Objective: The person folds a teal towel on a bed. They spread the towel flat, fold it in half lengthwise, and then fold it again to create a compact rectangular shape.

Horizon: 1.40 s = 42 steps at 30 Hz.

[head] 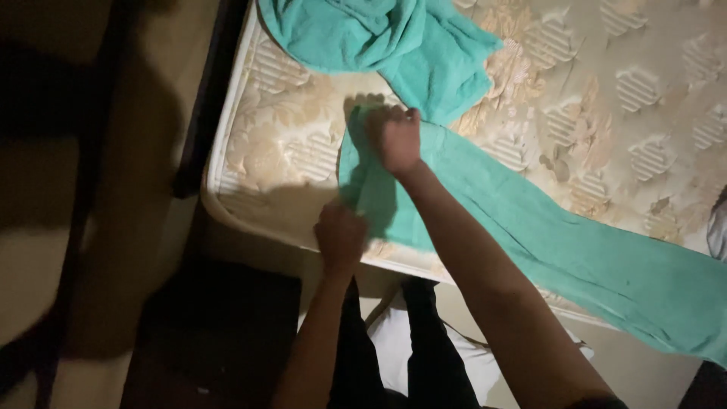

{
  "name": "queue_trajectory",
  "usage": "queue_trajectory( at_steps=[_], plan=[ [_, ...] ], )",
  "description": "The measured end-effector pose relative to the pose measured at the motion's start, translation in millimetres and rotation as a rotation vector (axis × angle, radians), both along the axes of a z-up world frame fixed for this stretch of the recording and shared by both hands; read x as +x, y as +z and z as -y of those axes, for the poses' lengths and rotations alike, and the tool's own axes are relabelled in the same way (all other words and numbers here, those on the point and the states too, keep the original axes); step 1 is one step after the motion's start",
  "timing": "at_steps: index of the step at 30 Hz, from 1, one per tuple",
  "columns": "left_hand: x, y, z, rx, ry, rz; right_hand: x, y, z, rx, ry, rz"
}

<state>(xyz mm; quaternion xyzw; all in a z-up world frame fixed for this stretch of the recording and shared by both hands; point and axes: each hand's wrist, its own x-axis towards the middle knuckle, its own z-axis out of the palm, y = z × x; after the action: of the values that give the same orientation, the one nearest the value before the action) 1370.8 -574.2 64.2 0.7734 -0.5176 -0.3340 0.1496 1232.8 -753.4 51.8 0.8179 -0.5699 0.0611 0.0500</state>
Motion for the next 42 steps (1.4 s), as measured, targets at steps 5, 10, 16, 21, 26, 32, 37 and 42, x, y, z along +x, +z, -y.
queue_trajectory(
  at_steps=[5, 10, 16, 21, 26, 32, 37, 42],
  plan=[
    [26, -32, -27, 0.145, 0.206, -0.125, -25, -32, 52, 0.025, -0.523, 0.504],
    [29, -25, -27, 0.002, 0.159, -0.228, -28, 9, 13, 0.004, -0.202, 0.587],
    [19, -14, 2, -0.055, 0.137, -0.323, -13, -8, -111, 0.191, 0.088, 0.499],
    [22, -14, 20, 0.066, -0.051, -0.291, -17, 5, -160, 0.271, 0.004, 0.472],
    [16, -26, 3, 0.148, -0.152, -0.152, -24, -14, -185, 0.372, 0.029, 0.364],
    [36, -56, -25, -0.111, 0.052, 0.036, -56, -30, -220, 0.299, -0.011, 0.274],
    [51, -92, -37, -0.330, 0.008, 0.109, -109, -23, -259, 0.326, -0.102, 0.259],
    [47, -59, -7, -0.135, 0.078, 0.065, -117, -7, -230, 0.291, -0.080, 0.386]
  ],
)
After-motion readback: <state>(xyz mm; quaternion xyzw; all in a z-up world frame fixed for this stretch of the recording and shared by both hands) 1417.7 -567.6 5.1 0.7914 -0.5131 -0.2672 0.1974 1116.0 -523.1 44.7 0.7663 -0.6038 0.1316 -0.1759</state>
